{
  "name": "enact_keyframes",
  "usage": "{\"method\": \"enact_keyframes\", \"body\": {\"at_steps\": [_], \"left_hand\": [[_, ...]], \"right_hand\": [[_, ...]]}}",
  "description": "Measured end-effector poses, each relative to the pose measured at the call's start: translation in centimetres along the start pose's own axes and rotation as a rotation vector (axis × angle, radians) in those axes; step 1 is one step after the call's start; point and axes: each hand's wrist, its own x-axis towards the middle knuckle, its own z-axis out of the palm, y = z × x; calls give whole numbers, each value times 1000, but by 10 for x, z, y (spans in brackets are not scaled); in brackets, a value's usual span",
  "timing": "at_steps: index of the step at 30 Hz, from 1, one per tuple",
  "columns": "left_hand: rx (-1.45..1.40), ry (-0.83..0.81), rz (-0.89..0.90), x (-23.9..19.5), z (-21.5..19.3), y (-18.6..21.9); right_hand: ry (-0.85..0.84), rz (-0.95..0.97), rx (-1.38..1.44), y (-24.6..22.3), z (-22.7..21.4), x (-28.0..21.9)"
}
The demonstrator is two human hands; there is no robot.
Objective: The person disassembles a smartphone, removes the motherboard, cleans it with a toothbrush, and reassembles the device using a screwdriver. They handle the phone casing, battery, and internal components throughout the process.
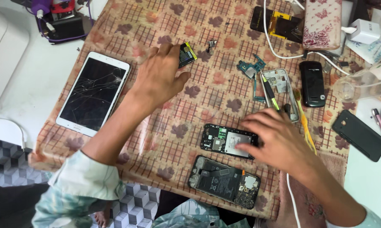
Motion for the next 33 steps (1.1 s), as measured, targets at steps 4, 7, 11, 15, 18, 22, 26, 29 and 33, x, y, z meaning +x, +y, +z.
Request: {"method": "enact_keyframes", "body": {"at_steps": [4,7,11,15,18,22,26,29,33], "left_hand": [[82,-180,0,27,8,15],[39,-184,120,40,17,35],[-149,-128,187,53,36,73],[-333,-236,74,58,61,108],[-231,-268,81,62,77,118],[-308,-193,191,88,88,123],[-277,-281,189,110,100,124],[-237,-287,183,119,109,127],[-201,-356,115,126,117,131]], "right_hand": [[97,-30,1,-4,0,-8],[316,33,-54,6,-6,-8],[443,300,-158,27,-17,-13],[427,358,-103,42,-7,-14],[497,366,39,46,8,-14],[648,405,111,50,13,-17],[673,424,43,47,6,-27],[571,490,-23,48,4,-27],[589,465,-33,52,3,-28]]}}
